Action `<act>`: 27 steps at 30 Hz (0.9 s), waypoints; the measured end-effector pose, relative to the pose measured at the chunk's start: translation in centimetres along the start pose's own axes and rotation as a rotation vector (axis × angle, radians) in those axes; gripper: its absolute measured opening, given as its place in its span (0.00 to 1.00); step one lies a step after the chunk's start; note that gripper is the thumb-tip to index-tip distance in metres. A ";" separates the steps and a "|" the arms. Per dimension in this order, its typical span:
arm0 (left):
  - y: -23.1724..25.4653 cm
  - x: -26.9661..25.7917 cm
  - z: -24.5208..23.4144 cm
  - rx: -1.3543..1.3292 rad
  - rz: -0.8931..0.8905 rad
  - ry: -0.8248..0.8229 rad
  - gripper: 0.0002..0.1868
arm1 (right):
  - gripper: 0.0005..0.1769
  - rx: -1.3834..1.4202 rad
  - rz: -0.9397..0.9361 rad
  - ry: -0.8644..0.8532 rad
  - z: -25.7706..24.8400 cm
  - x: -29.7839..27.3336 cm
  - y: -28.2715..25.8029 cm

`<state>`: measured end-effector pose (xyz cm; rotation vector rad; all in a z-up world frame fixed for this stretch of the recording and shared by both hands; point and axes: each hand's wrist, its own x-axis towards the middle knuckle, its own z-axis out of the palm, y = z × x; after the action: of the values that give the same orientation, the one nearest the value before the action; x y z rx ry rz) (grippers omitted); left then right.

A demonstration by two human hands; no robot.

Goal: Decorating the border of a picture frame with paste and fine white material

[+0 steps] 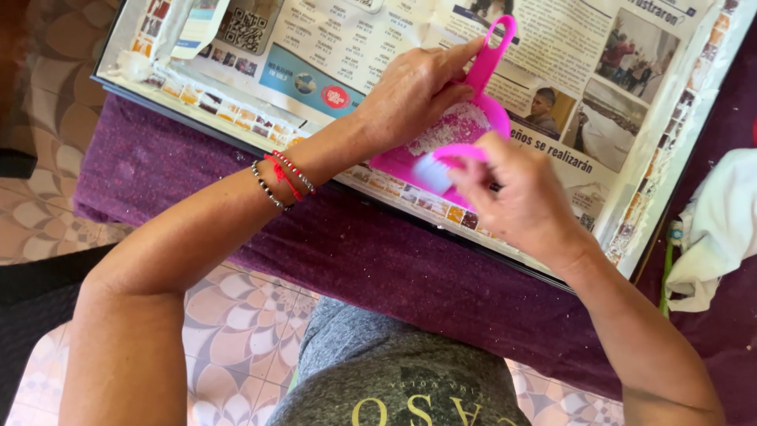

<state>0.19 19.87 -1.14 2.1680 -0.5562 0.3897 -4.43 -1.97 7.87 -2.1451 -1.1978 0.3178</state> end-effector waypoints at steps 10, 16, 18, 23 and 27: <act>0.1 -0.6 -0.2 -0.017 0.016 0.003 0.28 | 0.17 -0.033 -0.090 -0.014 -0.4 1.7 -2.9; 0.5 -0.7 -0.7 -0.034 -0.020 -0.027 0.28 | 0.16 -0.141 -0.199 0.045 -0.6 1.8 -2.3; 0.3 -0.8 -0.6 -0.023 -0.026 -0.021 0.29 | 0.15 -0.158 -0.130 -0.066 -0.9 1.2 -2.3; 0.6 -0.9 -1.0 -0.065 -0.001 0.002 0.28 | 0.12 -0.203 -0.030 -0.236 -2.2 1.1 -2.5; 0.5 -0.6 -1.1 -0.066 0.007 -0.005 0.27 | 0.11 -0.110 -0.022 -0.401 -0.9 1.8 -2.2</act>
<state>-0.62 20.61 -0.43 2.1050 -0.5716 0.3652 -4.49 -0.07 10.18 -2.2254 -1.4867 0.7130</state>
